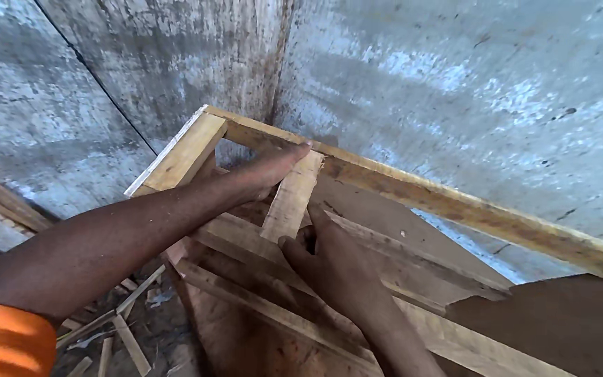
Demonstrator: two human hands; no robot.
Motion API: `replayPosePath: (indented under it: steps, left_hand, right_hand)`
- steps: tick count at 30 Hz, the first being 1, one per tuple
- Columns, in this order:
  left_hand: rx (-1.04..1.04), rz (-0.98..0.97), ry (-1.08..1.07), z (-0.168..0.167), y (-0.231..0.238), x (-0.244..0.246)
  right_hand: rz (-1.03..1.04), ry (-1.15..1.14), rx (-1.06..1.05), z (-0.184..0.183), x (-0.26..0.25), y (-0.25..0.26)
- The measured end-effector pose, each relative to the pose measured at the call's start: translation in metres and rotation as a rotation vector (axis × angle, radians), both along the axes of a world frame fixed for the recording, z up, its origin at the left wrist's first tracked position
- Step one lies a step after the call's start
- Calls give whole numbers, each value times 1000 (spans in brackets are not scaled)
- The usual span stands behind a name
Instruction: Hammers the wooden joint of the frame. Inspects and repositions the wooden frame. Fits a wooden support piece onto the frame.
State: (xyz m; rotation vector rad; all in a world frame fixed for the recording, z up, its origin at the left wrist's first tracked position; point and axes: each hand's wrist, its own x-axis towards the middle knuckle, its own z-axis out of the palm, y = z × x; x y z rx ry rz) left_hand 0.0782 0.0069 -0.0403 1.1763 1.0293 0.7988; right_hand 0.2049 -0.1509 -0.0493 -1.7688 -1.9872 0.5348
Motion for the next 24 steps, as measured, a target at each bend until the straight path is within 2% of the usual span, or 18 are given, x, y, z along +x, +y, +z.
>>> replayPosePath:
  steps: [6, 12, 24]
  left_hand:
    - [16, -40, 80, -1, -1, -4]
    - [-7, -60, 94, -1, -4, -7]
    - [48, -60, 157, -4, -6, -6]
  right_hand:
    - [-9, -41, 18, -4, -3, -1]
    - [-96, -128, 160, -14, -12, -6]
    - [-111, -173, 157, -15, -15, -8]
